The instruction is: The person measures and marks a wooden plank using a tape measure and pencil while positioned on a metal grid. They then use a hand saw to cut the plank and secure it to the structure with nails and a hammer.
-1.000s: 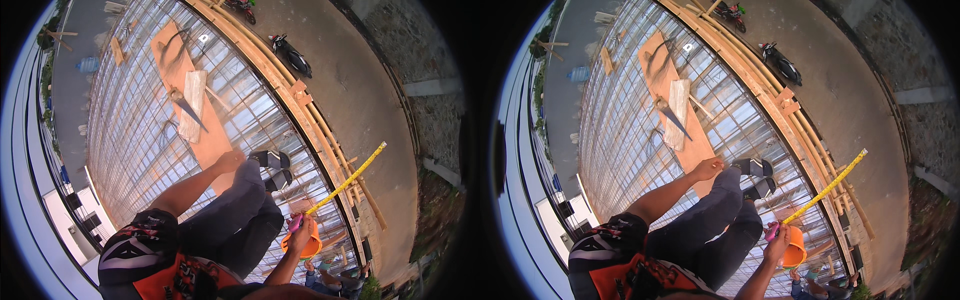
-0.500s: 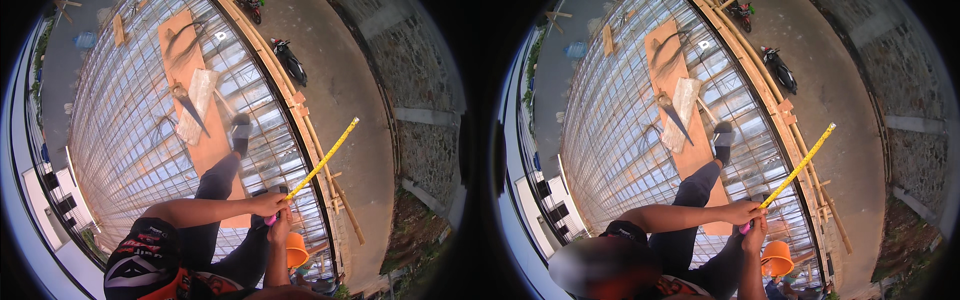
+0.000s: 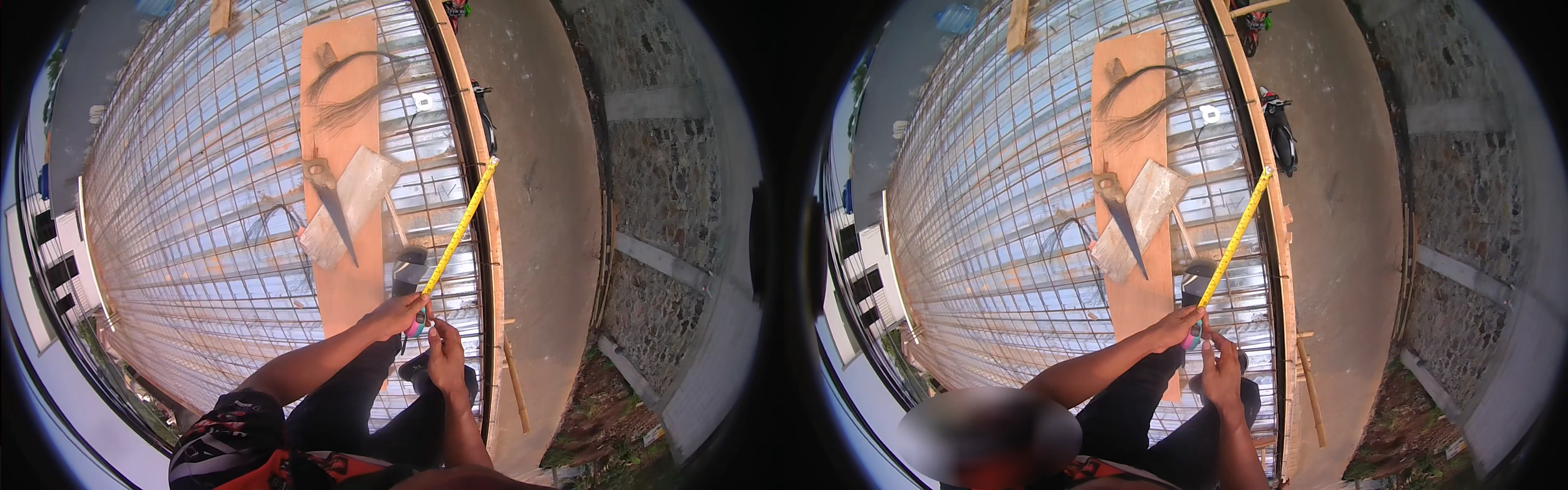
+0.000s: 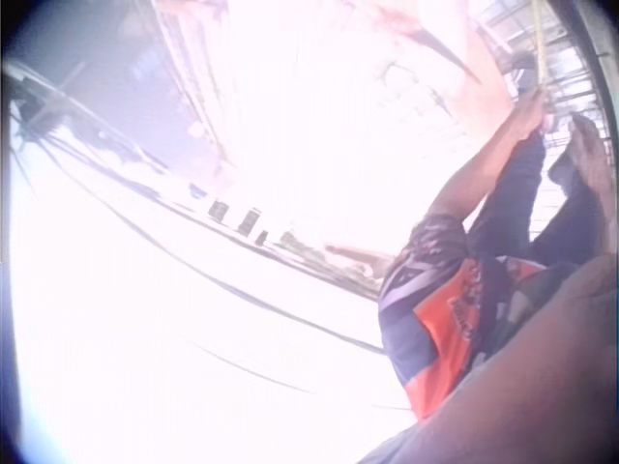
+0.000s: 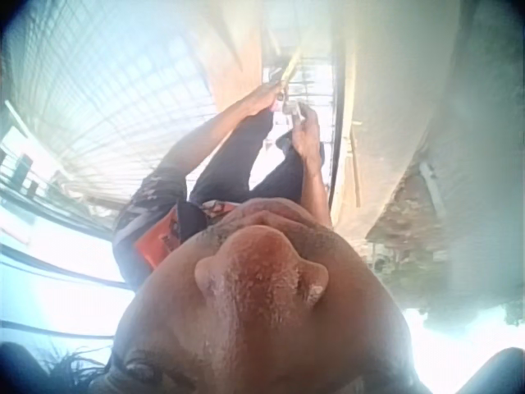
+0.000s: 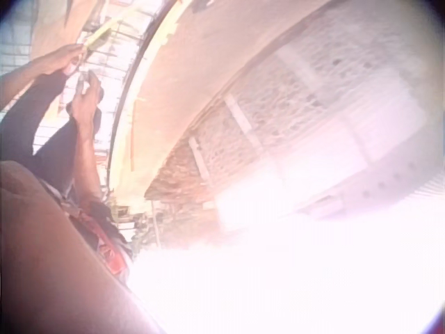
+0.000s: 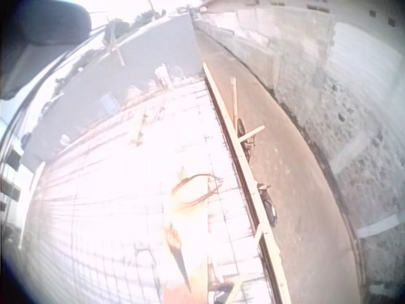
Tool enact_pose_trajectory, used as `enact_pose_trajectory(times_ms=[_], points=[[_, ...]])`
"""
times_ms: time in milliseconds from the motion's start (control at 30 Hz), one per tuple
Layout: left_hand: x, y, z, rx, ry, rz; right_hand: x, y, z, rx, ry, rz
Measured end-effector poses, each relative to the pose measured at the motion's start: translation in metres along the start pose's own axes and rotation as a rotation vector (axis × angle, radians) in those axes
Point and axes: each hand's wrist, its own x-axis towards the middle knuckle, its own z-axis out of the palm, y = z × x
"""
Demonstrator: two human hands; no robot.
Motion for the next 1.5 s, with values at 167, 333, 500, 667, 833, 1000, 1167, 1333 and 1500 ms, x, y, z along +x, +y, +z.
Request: enact_pose_trajectory(times_ms=[167, 333, 500, 667, 833, 1000, 1167, 1333, 1500], points=[[0.005, 0.060, -0.111, 0.073, 0.272, 0.017, 0.066, -0.056, -0.065, 0.119, 0.103, 0.004], [-0.012, 0.080, -0.198, 0.331, 0.456, 0.026, 0.103, -0.069, -0.084, 0.151, 0.117, 0.061], [-0.006, 0.105, -0.257, 0.499, 0.439, -0.122, 0.140, -0.105, -0.069, 0.033, 0.021, 0.026], [0.020, 0.182, -0.290, 0.639, 0.479, -0.217, 0.182, -0.130, -0.044, -0.237, -0.067, -0.025], [0.046, 0.277, -0.342, 0.712, 0.480, -0.190, 0.226, -0.148, -0.048, -0.202, -0.066, 0.138], [0.057, 0.388, -0.400, 0.733, 0.523, -0.164, 0.249, -0.174, -0.059, -0.211, -0.051, 0.161], [0.031, 0.466, -0.478, 0.792, 0.582, -0.176, 0.265, -0.194, -0.049, -0.055, 0.067, 0.149], [0.049, 0.510, -0.545, 0.886, 0.587, -0.144, 0.318, -0.234, -0.058, 0.047, 0.189, 0.139], [0.156, 0.526, -0.648, 0.945, 0.419, -0.190, 0.346, -0.287, -0.021, 0.086, 0.308, 0.251]])
